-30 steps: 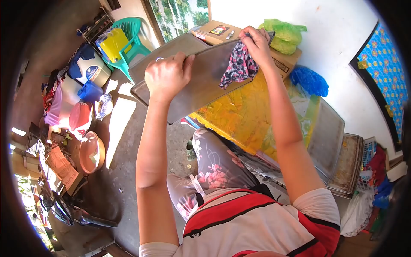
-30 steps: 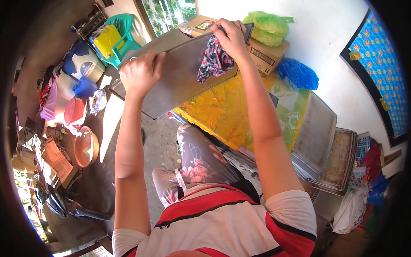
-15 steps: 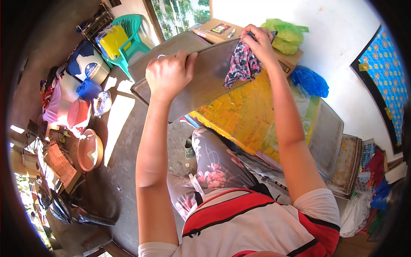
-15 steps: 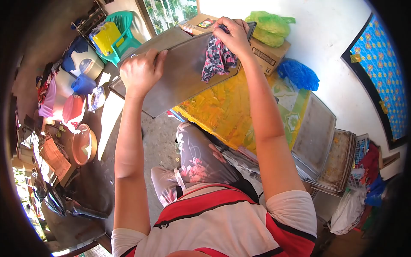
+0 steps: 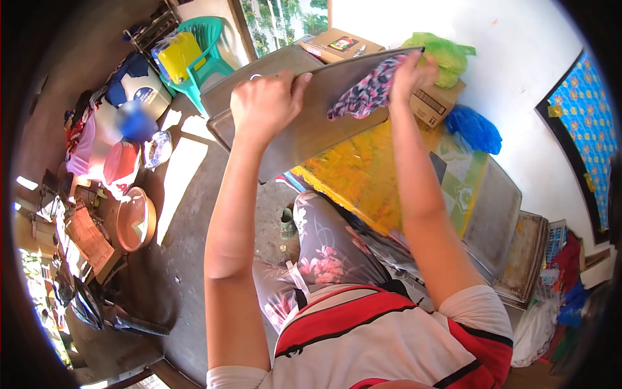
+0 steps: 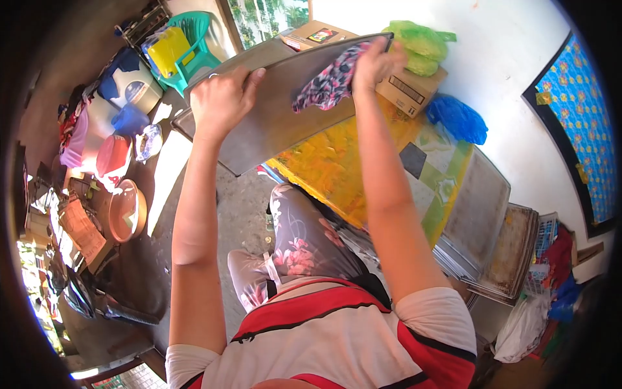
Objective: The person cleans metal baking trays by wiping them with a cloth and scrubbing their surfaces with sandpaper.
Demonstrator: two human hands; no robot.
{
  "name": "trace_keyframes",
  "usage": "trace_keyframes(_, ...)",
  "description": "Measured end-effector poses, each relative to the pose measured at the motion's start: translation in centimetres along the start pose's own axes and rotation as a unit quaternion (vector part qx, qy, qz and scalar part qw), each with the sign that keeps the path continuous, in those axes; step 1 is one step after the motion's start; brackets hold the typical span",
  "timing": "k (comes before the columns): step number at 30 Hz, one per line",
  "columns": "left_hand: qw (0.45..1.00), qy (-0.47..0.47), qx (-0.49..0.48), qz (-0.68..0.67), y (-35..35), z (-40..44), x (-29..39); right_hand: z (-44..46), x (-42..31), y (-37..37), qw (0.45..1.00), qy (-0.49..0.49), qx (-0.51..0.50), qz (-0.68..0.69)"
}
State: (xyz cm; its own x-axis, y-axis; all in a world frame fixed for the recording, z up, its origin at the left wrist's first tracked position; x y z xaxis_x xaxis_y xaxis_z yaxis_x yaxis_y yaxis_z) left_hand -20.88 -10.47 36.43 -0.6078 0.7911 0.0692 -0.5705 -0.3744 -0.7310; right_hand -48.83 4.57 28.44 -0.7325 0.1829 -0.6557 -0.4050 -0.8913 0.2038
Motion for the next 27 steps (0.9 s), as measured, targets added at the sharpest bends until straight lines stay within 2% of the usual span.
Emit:
trace_keyframes(2, 1.000, -0.010, -0.017, -0.012, 0.4, 0.3, -0.4, -2.0, 1.7, 0.4, 0.991, 0.112, 0.034, 0.069)
trace_keyframes(5, 1.000, -0.016, -0.026, 0.001, 0.7, 0.6, -0.5, -5.5, 2.7, 0.7, 0.943, 0.275, 0.093, 0.165)
trace_keyframes(8, 0.999, -0.018, -0.023, 0.016, 0.9, 0.9, -0.5, -6.3, 0.2, 1.8, 0.967, 0.216, -0.035, 0.127)
trace_keyframes(9, 0.999, -0.018, -0.021, 0.020, 1.0, 0.9, -0.5, -6.0, -1.7, 1.8, 0.984, 0.132, -0.036, 0.113)
trace_keyframes(12, 0.999, -0.033, -0.016, 0.029, 1.1, 1.2, -0.8, -6.9, -10.2, 0.4, 0.984, -0.025, -0.110, 0.134)
trace_keyframes(14, 0.999, -0.038, -0.006, 0.031, 1.3, 1.3, -1.2, -9.4, -13.9, 0.2, 0.945, -0.200, -0.151, 0.211)
trace_keyframes(17, 0.999, -0.042, 0.009, 0.031, 1.4, 1.6, -1.7, -13.9, -15.5, -0.1, 0.895, -0.279, -0.294, 0.183)
trace_keyframes(20, 0.999, -0.034, 0.017, 0.027, 1.3, 1.7, -1.5, -13.0, -13.8, 0.2, 0.892, -0.319, -0.262, 0.187)
trace_keyframes(21, 0.999, -0.031, 0.018, 0.025, 1.3, 1.6, -1.3, -11.9, -12.6, 0.5, 0.908, -0.252, -0.234, 0.238)
trace_keyframes(24, 0.999, -0.023, 0.032, 0.026, 0.9, 1.4, -0.9, -9.8, -10.9, 0.6, 0.949, -0.182, -0.158, 0.202)
trace_keyframes(27, 0.999, -0.022, 0.026, 0.036, 1.0, 1.4, -0.9, -10.2, -10.6, 1.3, 0.950, -0.096, -0.193, 0.225)
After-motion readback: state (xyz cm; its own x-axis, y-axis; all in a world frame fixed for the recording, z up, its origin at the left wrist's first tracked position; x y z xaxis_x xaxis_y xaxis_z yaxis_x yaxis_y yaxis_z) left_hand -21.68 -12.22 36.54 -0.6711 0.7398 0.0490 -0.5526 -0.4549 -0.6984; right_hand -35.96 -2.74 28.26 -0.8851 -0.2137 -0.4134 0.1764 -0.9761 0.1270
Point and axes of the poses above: each hand's wrist, its own z-axis towards the middle knuckle, its own y-axis out of the palm, x = y × z, the point moved 9 cm from there along z, towards the middle knuckle, and after that the axes turned 10 degrees about -y, right-handed, at the moved point
